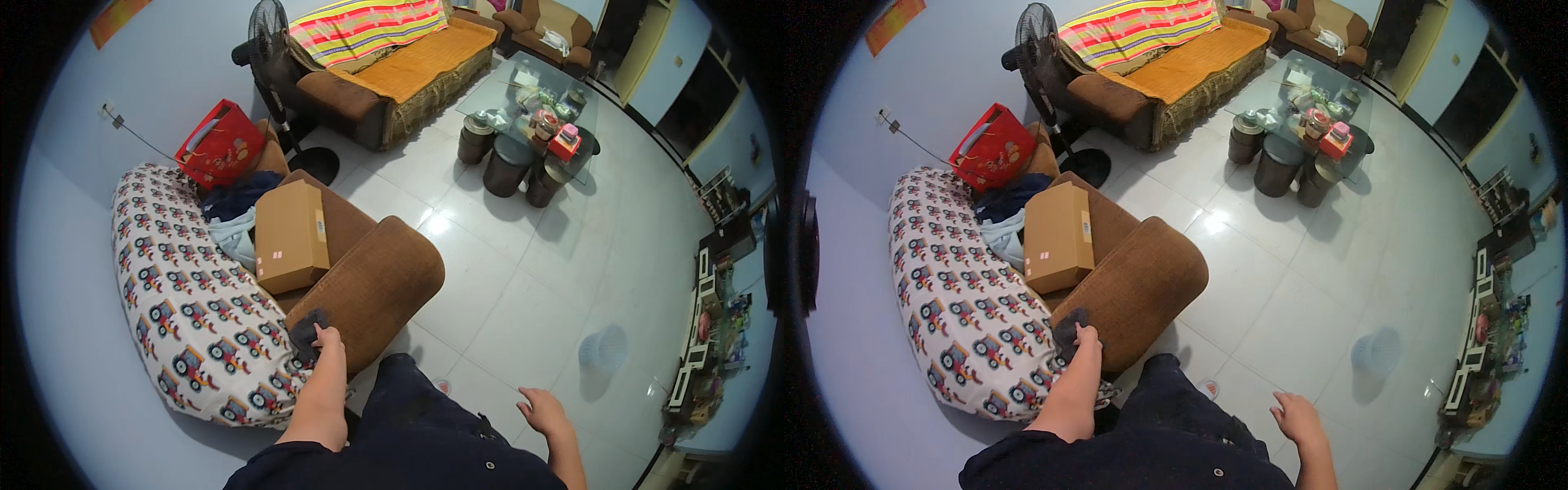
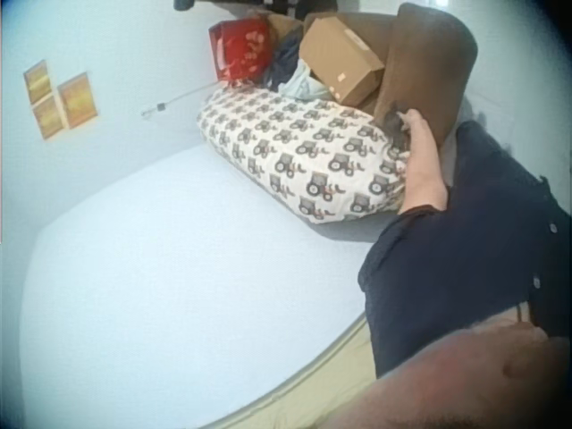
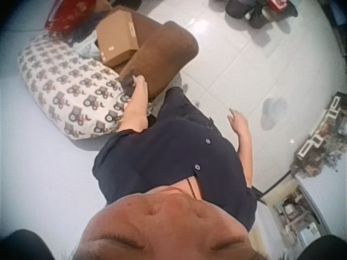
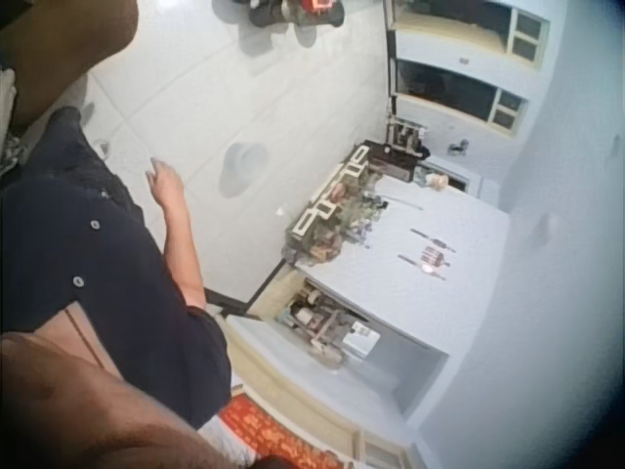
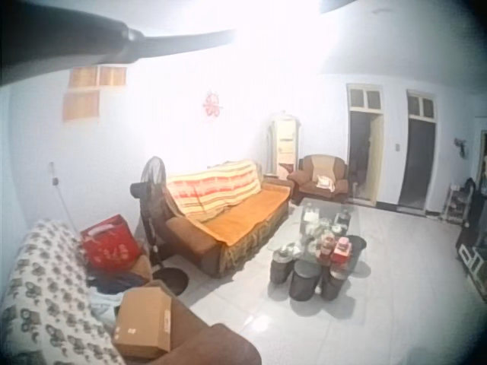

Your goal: The person wipes a glass coffee table with a dark cloth, then moves to a sofa to wipe a cardboard box and the sofa's armrest. They briefly enter a bedroom to pick up a white box and a pink package before returning to the living room to wipe a colorful blanket on the sofa.

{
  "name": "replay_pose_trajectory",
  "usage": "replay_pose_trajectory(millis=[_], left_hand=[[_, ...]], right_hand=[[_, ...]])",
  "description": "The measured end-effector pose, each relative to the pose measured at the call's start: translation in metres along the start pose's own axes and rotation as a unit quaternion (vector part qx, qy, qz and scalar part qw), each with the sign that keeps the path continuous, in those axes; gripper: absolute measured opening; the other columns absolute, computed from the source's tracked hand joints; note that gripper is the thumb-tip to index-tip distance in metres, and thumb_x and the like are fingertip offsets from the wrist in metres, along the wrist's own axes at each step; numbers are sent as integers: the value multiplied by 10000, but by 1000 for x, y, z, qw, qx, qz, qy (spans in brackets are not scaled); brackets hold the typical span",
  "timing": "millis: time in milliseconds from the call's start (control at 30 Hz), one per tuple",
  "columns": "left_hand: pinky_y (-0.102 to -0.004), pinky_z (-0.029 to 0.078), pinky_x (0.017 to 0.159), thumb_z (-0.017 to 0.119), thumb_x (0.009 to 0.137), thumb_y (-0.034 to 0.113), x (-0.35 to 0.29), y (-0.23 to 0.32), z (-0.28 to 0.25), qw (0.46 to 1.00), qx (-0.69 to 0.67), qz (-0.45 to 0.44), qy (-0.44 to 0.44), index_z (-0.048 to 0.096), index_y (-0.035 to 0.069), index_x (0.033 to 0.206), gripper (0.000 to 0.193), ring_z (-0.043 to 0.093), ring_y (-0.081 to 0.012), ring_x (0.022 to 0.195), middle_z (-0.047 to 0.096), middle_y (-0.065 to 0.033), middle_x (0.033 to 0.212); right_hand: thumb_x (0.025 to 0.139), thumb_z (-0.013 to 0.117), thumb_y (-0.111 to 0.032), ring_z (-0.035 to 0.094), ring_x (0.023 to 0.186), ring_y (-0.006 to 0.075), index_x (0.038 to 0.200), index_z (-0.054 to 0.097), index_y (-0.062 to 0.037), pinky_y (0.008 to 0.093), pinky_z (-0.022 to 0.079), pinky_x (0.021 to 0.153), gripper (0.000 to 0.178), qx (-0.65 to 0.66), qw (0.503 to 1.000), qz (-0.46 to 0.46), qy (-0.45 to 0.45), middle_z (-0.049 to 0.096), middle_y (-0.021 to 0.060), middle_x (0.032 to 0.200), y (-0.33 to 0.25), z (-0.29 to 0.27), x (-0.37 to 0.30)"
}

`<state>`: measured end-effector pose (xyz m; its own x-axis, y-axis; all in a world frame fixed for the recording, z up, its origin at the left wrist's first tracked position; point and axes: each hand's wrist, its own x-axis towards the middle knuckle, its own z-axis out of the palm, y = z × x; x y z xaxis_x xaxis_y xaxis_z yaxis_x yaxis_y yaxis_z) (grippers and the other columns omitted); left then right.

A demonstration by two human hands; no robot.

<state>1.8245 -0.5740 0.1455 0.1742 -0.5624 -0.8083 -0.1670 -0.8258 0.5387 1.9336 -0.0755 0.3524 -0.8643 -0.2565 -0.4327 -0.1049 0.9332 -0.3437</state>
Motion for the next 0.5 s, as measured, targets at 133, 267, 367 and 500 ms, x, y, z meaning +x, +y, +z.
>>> replay_pose_trajectory(millis=[133, 267, 367, 500], left_hand=[[-395, 280, 1070, 501, 917, 182, -8, -56, 53, 929, 310, 199, -23, 248, 168, 1472, 610, 152, -355, 1390, 32, -204, 1530], [-354, 403, 950, 469, 906, 66, -51, -83, 117, 870, 397, 225, -188, 411, 236, 1405, 530, 409, -342, 1251, 225, -166, 1492], [-335, 412, 915, 484, 902, 57, -86, -49, 148, 874, 323, 117, -343, 441, 178, 1384, 498, 498, -277, 1119, 436, -150, 1342], [-352, 399, 969, 474, 829, -32, -71, -1, 187, 725, 300, 437, -440, 513, 80, 1297, 483, 508, -315, 1137, 481, -212, 1318]], right_hand=[[866, 598, -264, 564, 1039, 322, 1194, 572, -95, 411, 459, 878, 370, 5, 998, 32, -47, 621, 137, 1100, -6, -16, 24], [877, 588, -268, 564, 1046, 319, 1196, 571, -92, 410, 464, 870, 365, 4, 996, 29, -80, 622, 134, 1104, -10, -31, 58], [868, 595, -266, 577, 1013, 312, 1187, 569, -100, 417, 474, 849, 361, 10, 1000, 3, -25, 628, 113, 1089, -16, -52, 100], [878, 582, -263, 570, 1031, 308, 1194, 562, -95, 415, 471, 857, 359, 27, 999, -29, -31, 623, 115, 1102, -40, -85, 169]])
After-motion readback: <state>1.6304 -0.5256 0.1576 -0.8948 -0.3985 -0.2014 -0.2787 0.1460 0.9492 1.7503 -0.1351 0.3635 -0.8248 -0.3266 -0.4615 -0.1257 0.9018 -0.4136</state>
